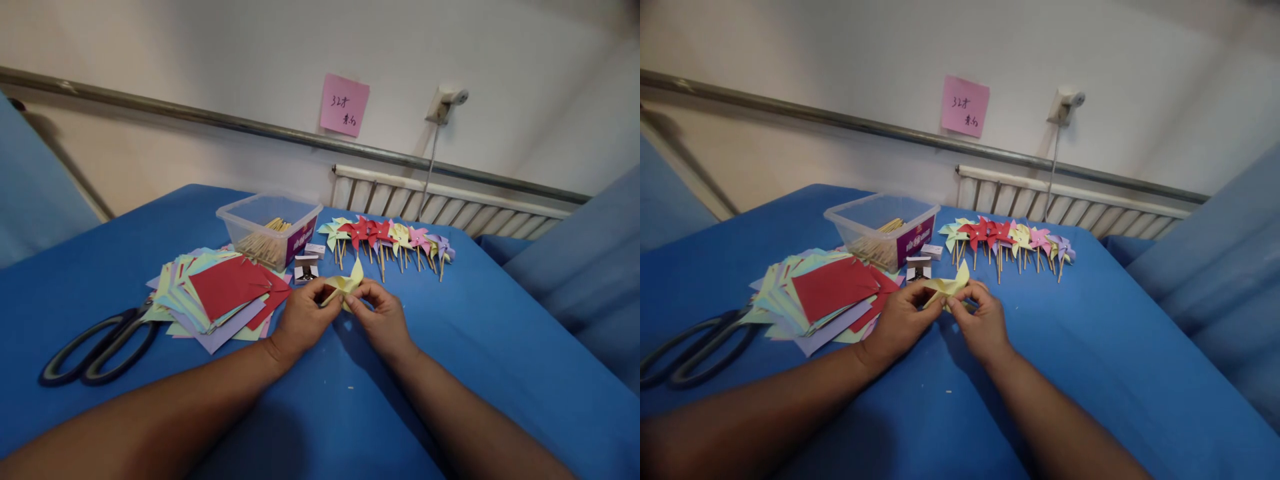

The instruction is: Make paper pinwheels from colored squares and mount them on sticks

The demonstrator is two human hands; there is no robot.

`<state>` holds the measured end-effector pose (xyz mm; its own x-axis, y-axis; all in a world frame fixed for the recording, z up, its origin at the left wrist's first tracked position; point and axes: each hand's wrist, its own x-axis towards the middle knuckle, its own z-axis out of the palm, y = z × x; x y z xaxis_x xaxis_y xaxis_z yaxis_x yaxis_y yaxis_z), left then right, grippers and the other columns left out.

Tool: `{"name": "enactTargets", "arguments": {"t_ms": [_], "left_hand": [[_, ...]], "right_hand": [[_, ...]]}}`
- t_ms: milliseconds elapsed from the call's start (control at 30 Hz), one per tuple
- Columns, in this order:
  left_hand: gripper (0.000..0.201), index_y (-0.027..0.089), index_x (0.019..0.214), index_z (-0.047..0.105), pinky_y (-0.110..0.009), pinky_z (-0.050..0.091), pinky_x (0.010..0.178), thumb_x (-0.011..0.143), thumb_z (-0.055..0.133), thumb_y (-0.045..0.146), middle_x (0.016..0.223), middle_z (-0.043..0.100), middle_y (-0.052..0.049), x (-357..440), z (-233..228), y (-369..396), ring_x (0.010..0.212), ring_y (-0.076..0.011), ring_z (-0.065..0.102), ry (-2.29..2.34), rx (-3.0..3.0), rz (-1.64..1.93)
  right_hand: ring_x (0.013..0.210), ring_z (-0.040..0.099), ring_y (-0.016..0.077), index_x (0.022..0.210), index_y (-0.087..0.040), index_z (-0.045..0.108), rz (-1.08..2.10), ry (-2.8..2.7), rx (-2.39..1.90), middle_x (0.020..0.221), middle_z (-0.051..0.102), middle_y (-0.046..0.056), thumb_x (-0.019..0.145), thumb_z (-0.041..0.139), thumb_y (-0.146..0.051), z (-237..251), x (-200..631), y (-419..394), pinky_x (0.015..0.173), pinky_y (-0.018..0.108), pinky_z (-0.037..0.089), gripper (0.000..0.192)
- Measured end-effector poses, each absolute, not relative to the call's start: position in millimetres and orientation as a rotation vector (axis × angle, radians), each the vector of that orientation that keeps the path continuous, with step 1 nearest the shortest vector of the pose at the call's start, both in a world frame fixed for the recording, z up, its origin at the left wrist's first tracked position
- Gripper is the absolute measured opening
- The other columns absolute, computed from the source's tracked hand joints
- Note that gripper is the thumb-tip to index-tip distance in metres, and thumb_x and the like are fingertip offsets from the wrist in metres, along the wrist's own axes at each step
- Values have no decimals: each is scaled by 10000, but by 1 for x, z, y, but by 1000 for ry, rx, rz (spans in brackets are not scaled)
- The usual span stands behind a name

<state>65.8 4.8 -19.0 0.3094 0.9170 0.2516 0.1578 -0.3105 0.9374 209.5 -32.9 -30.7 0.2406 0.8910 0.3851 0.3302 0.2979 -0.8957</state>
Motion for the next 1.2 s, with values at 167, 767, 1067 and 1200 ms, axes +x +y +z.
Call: {"name": "enactTargets", "arguments": {"t_ms": [167, 767, 1067, 1200], "left_hand": [[122, 158, 762, 626, -240, 417, 596, 729, 620, 276, 693, 613, 4, 67, -18, 5, 627, -122, 536, 994, 1645, 1089], [86, 156, 750, 617, -228, 397, 580, 721, 619, 237, 646, 535, 29, 68, -16, 3, 613, -110, 490, 958, 1659, 1082], [80, 162, 736, 592, -219, 385, 570, 697, 628, 222, 643, 527, 39, 68, -14, 2, 606, -101, 474, 953, 1604, 1090], [96, 162, 678, 556, -209, 363, 542, 699, 625, 226, 613, 492, 53, 68, -14, 3, 577, -87, 438, 953, 1601, 1084]], "right_hand": [[614, 573, 138, 687, -182, 596, 713, -1249, -1250, 656, 616, 1, 752, 660, -315, -31, 207, -34, 618, 275, 484, 161], [754, 656, 177, 885, -166, 653, 1022, -1005, -1020, 853, 717, 42, 658, 757, -287, -33, 204, -31, 751, 331, 514, 277], [677, 623, 145, 824, -176, 657, 969, -1049, -1081, 768, 699, 5, 658, 751, -281, -35, 206, -32, 679, 283, 497, 217], [632, 585, 131, 815, -168, 645, 939, -1078, -1119, 719, 665, -7, 659, 749, -297, -36, 208, -32, 626, 263, 475, 228]]}}
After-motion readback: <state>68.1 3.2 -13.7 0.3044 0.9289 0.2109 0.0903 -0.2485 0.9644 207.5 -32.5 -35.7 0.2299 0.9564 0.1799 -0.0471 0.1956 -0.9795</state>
